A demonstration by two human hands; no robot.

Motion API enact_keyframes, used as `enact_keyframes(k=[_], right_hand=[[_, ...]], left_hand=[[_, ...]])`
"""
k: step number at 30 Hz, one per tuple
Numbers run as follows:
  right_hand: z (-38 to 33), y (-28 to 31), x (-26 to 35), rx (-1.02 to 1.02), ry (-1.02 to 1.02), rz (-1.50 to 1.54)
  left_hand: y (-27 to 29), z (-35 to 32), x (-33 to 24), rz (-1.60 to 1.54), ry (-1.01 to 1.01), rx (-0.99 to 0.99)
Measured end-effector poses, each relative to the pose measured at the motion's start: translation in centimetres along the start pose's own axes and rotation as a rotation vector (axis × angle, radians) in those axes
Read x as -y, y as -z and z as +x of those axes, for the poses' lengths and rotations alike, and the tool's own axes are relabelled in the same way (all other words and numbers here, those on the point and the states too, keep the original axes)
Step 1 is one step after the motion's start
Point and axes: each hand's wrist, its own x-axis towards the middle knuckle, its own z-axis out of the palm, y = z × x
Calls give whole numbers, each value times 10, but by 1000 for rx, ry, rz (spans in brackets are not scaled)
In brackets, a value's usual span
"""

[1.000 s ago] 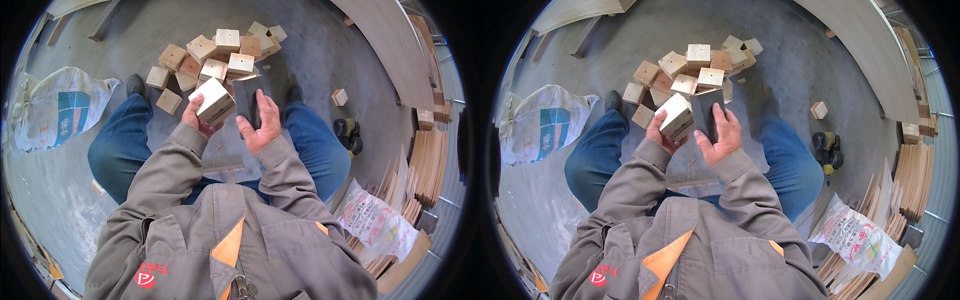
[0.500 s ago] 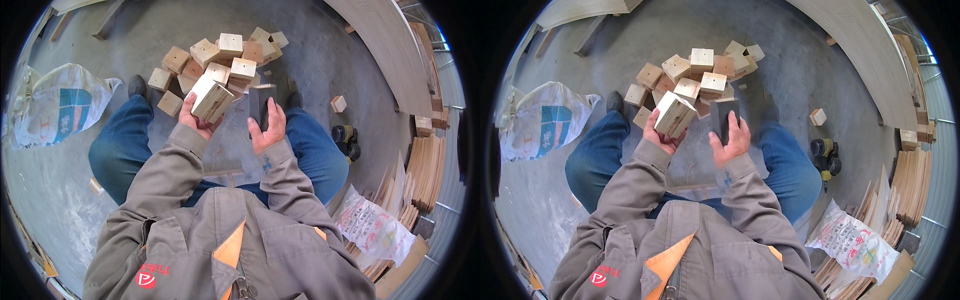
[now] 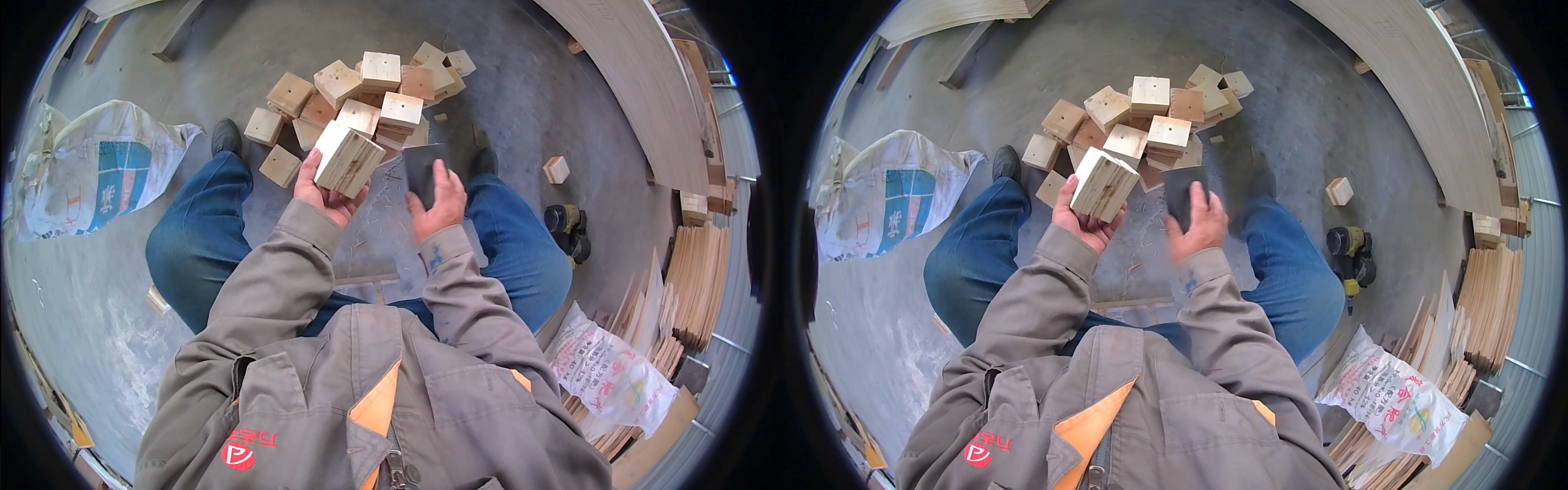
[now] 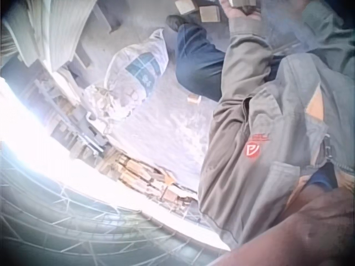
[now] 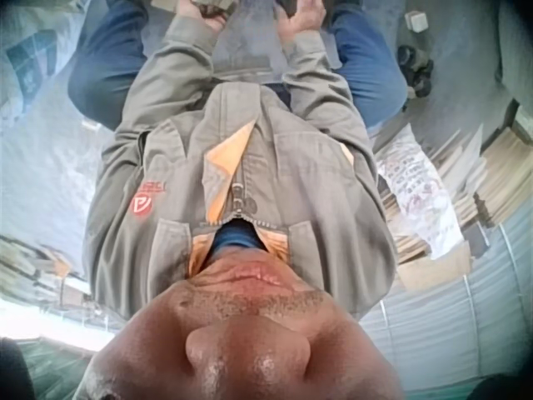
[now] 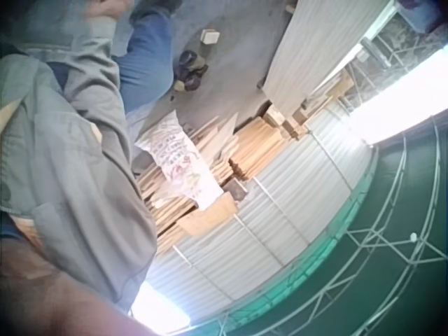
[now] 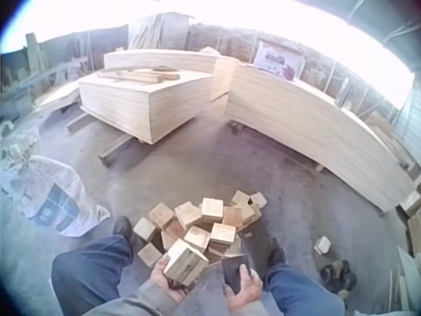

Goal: The person sits on the floor and sands small square wooden blocks one by one using a sanding block. They pick up a block, rub its surfaces with the sanding block, and place it down before picking up another.

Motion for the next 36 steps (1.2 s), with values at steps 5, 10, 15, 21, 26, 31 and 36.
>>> enact_keyframes(k=[5,10,15,21,26,31,36], right_hand=[[10,15,2,-79,-177,149],[16,21,5,-20,-388,552],[23,38,14,52,-630,1082],[26,48,9,59,-624,1223],[28,53,26,183,-533,1150],[25,49,39,326,-521,1148],[22,45,43,384,-474,1037]], left_hand=[[-8,-6,-1,72,-73,-56],[4,3,-1,247,-83,113],[6,11,-10,610,-280,388],[7,10,-13,615,-421,270],[2,5,-13,528,-403,286],[14,23,-8,327,-383,263],[17,23,0,156,-176,268]])
